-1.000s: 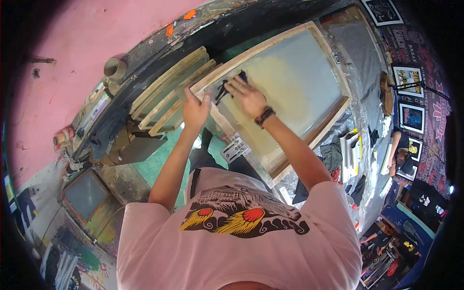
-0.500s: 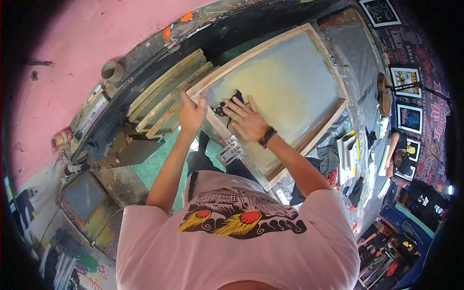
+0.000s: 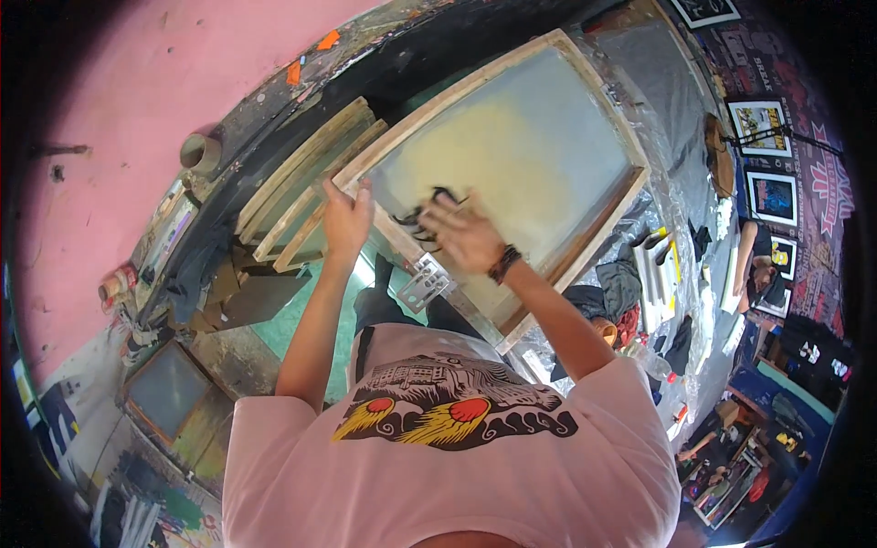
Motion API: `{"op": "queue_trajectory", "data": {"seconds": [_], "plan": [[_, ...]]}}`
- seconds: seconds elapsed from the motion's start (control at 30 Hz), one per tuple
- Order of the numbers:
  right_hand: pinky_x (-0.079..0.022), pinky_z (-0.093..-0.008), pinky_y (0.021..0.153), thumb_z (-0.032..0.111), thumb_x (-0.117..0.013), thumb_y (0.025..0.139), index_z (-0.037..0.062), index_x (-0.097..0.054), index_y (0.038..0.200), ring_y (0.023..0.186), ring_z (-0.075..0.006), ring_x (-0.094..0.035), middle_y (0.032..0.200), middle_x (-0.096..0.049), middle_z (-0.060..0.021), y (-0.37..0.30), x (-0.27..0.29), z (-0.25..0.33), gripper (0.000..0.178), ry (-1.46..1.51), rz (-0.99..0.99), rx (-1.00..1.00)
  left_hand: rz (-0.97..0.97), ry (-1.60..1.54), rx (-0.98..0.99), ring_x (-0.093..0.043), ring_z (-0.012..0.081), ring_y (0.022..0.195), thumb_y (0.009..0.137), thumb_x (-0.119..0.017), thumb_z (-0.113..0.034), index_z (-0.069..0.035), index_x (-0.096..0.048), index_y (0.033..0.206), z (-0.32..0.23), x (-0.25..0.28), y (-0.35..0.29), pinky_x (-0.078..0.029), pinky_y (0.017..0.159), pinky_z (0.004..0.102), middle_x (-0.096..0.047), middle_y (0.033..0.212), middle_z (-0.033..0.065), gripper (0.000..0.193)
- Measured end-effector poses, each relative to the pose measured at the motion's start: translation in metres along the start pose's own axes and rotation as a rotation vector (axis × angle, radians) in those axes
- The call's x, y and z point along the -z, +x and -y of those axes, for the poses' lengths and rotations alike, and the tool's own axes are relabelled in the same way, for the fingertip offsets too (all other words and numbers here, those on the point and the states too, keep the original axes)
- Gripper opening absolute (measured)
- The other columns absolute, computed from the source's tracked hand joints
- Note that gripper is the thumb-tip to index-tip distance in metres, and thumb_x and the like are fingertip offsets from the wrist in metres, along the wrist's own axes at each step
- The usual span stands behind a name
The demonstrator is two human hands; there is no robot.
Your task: Wiping a screen printing frame, spreading emulsion or ink with a squeegee, and applying tape to the edges.
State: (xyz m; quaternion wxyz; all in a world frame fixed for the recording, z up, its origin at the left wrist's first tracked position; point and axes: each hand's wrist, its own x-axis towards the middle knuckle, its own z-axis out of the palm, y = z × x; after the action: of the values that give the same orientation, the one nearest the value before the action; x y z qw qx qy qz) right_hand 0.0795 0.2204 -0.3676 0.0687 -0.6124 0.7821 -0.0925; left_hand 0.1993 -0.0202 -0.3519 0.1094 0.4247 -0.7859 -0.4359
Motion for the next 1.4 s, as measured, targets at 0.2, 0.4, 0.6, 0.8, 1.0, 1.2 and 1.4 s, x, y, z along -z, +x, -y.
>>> {"op": "queue_trajectory", "data": {"seconds": [0.2,0.4,0.6,0.8,1.0,1.2,1.4], "plan": [[-0.021,-0.0634,0.116,0.032,-0.042,0.102,0.0059,-0.044,0.148,0.145,-0.0381,-0.033,0.154,-0.041,-0.0195,-0.057,0.002,-0.120,0.053,-0.163,-0.256,-0.938,0.042,-0.040,0.018,-0.063,0.0345,0.059,0.094,-0.061,-0.045,0.006,-0.037,0.136,-0.011,-0.006,-0.002,-0.048,0.060,0.0457,-0.059,0.058,0.0131,0.070],[-0.019,-0.0571,0.120,0.031,-0.041,0.101,0.0066,-0.045,0.147,0.146,-0.0341,-0.031,0.156,-0.038,-0.0168,-0.034,-0.002,0.025,0.052,0.178,-0.096,-0.244,0.023,-0.019,0.067,-0.064,0.0364,0.065,0.095,-0.060,-0.045,0.004,-0.035,0.138,0.004,-0.006,-0.001,-0.049,0.067,0.0473,-0.060,0.062,0.0161,0.070],[-0.026,-0.0521,0.118,0.028,-0.040,0.102,0.0002,-0.044,0.146,0.142,-0.0386,-0.037,0.153,-0.041,-0.0210,-0.099,-0.007,-0.135,0.052,-0.244,-0.296,-0.848,0.093,-0.026,0.052,-0.066,0.0389,0.071,0.095,-0.061,-0.043,0.004,-0.035,0.138,-0.014,-0.007,0.000,-0.050,0.072,0.0465,-0.063,0.070,0.0189,0.069],[-0.025,-0.0517,0.120,0.026,-0.049,0.097,0.0111,-0.055,0.138,0.143,-0.0333,-0.038,0.152,-0.046,-0.0117,-0.028,-0.020,-0.034,0.045,0.164,-0.230,-0.237,-0.032,-0.074,-0.036,-0.067,0.0437,0.084,0.095,-0.061,-0.040,0.003,-0.036,0.139,0.014,-0.016,0.002,-0.050,0.078,0.0487,-0.067,0.087,0.0265,0.066],[-0.032,-0.0459,0.120,0.011,-0.053,0.093,0.0233,-0.062,0.132,0.138,-0.0274,-0.047,0.148,-0.052,-0.0007,-0.082,0.023,0.025,0.041,0.297,0.070,-0.009,0.055,-0.070,0.057,-0.067,0.0436,0.091,0.096,-0.060,-0.041,0.003,-0.038,0.138,0.000,-0.004,0.002,-0.050,0.082,0.0476,-0.068,0.094,0.0275,0.065],[-0.050,-0.0360,0.105,0.008,-0.056,0.089,0.0204,-0.062,0.131,0.131,-0.0255,-0.055,0.144,-0.055,-0.0017,-0.098,0.025,-0.077,0.044,0.039,-0.069,-0.444,0.075,-0.088,0.047,-0.067,0.0430,0.093,0.096,-0.060,-0.041,0.004,-0.038,0.137,-0.007,-0.007,-0.002,-0.050,0.083,0.0466,-0.067,0.096,0.0286,0.065],[-0.056,-0.0378,0.094,0.010,-0.058,0.090,0.0152,-0.065,0.126,0.127,-0.0269,-0.058,0.142,-0.056,-0.0103,-0.055,0.003,0.024,0.037,0.221,-0.181,-0.090,0.042,-0.053,0.084,-0.066,0.0455,0.097,0.096,-0.061,-0.041,0.003,-0.038,0.137,0.008,-0.006,0.002,-0.049,0.086,0.0478,-0.067,0.100,0.0299,0.065]]}}
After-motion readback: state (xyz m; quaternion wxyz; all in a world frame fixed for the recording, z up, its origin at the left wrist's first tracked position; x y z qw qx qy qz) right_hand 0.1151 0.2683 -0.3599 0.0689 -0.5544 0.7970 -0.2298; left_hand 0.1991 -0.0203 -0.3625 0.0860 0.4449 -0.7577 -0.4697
